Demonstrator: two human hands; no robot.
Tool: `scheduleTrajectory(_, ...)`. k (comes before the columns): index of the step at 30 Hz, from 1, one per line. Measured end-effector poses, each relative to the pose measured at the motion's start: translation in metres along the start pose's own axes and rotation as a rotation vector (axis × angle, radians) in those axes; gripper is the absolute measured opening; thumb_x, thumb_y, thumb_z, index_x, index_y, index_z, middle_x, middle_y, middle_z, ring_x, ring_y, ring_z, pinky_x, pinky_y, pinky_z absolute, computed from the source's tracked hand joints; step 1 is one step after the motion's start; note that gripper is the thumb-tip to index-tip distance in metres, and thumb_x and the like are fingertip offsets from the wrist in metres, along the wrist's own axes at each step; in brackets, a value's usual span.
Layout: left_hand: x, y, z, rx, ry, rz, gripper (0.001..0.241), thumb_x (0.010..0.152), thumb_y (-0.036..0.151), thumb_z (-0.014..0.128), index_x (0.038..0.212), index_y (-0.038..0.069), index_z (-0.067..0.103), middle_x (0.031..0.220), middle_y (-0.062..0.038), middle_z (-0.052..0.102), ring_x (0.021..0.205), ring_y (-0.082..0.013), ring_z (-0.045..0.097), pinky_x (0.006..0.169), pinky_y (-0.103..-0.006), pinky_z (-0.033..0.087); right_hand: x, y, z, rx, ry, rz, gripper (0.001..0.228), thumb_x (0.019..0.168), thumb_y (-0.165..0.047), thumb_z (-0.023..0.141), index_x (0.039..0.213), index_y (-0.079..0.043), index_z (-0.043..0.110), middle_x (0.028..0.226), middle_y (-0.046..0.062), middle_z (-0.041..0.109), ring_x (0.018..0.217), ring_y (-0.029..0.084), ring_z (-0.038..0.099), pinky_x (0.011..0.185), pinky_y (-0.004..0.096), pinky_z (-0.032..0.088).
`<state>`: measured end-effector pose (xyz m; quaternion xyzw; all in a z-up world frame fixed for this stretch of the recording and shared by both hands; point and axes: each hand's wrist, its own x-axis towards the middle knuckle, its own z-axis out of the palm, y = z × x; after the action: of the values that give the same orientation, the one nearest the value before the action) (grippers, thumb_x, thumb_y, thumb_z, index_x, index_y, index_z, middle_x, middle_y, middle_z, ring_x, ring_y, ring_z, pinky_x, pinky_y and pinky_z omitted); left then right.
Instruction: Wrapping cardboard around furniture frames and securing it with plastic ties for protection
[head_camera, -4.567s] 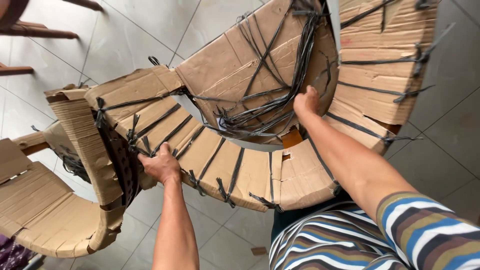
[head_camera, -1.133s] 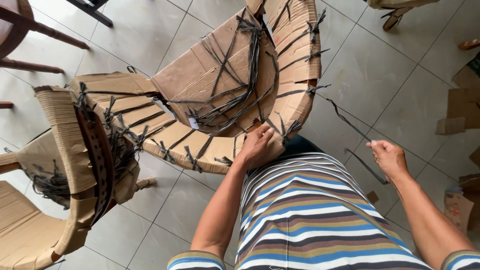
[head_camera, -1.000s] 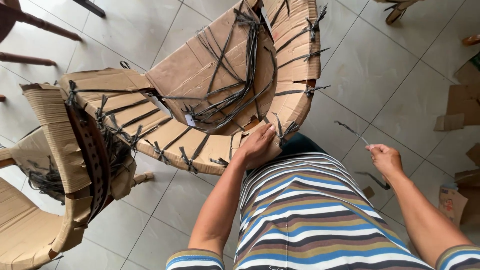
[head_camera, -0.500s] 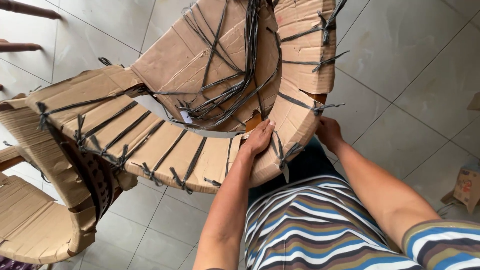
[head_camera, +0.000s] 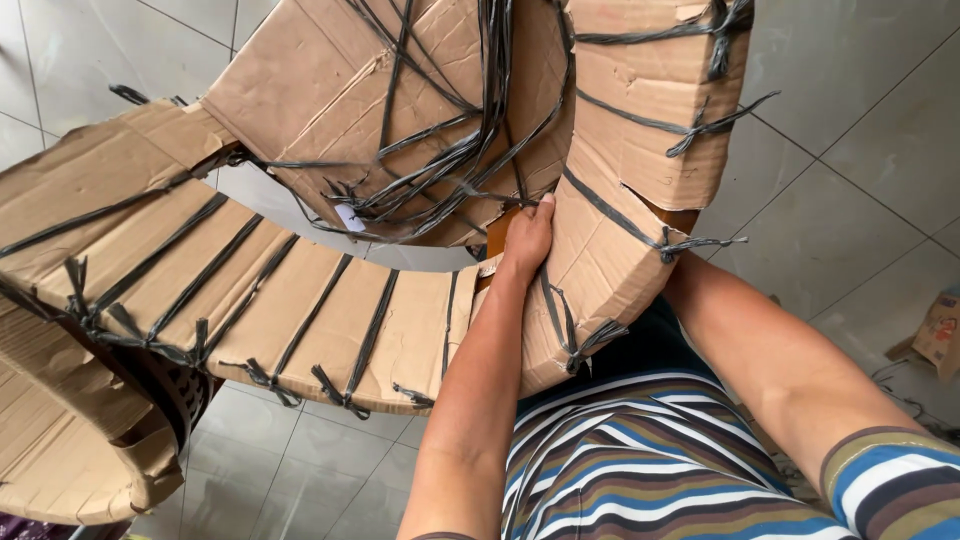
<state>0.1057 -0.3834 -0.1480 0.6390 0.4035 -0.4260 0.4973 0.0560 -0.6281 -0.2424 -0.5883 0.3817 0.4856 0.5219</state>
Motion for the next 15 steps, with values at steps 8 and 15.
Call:
scheduleTrajectory(8, 0.018, -0.021, 0.013, -0.374, 0.268, 0.102, 0.04, 0.101, 0.044, 0.055, 0.101, 0.017, 0.083, 0.092, -0.012, 0.075, 0.09, -0.023, 0.068, 0.084, -0.0352, 0.054, 0.001, -0.011, -0.005, 0.269, -0.131, 0.104, 0.024, 0.097, -0.037, 0.069, 0.107, -0.015, 0.073, 0.091, 0.007, 0.074, 0.081, 0.028, 0.072, 0.073, 0.038, 0.055)
scheduleTrajectory(15, -0.062, 0.011, -0.034, -0.497, 0.335, 0.234, 0.037, 0.104, 0.035, 0.057, 0.1, 0.008, 0.081, 0.096, -0.012, 0.076, 0.087, -0.0186, 0.067, 0.089, -0.0317, 0.054, -0.023, -0.064, -0.012, 0.488, -0.294, 0.081, 0.026, 0.096, -0.041, 0.069, 0.105, -0.016, 0.071, 0.094, 0.005, 0.074, 0.08, 0.027, 0.072, 0.072, 0.037, 0.056)
